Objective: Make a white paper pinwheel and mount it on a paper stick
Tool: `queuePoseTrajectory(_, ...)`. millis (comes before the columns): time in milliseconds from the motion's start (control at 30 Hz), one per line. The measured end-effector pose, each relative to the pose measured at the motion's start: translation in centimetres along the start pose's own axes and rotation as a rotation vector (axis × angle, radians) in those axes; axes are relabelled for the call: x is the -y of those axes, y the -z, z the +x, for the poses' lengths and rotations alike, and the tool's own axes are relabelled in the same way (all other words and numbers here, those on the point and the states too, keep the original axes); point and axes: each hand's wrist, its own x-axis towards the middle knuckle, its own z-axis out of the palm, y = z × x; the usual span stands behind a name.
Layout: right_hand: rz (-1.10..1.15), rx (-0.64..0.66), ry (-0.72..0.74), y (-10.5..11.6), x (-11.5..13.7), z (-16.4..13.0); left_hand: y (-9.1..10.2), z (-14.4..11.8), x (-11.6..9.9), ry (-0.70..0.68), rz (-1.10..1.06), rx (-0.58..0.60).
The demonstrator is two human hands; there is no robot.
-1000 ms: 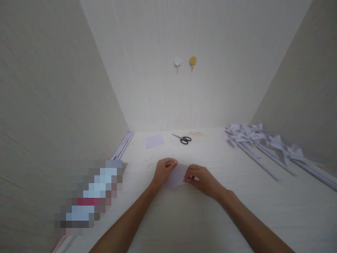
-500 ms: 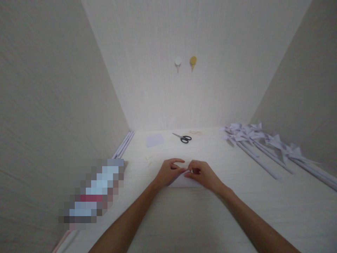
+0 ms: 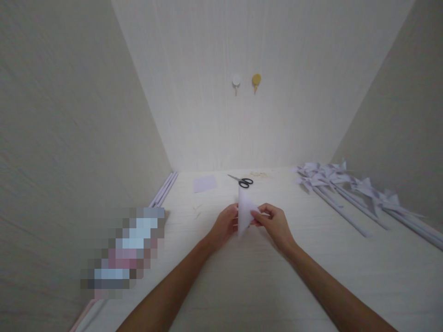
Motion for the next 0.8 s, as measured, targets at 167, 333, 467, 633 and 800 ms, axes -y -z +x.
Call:
queuePoseTrajectory(167, -0.034, 0.088, 0.012, -0.8, -0.4, -0.3, -0.5, -0.2, 1.1, -0.071, 0.236, -0.088)
queuePoseTrajectory(333, -0.043, 0.123, 0.040, -1.0, -0.4, -0.4, -0.4, -0.3, 0.7, -0.058, 0.345, -0.118)
queuePoseTrajectory(467, 0.019, 0.085, 0.063, -0.8, -0.1, -0.5, -0.6, -0.5, 0.5, -0.026, 0.382, -0.115)
queuePoseTrajectory(633, 0.182, -0.061, 0.037, -0.1, -0.2, 0.1, -0.8, -0.9, 0.5, 0.032, 0.392, -0.104)
queuePoseTrajectory(800, 0.260, -0.055, -0.042, 0.4, 0.1, 0.4, -1.4, -1.5, 0.7, 0.023, 0.405, -0.067)
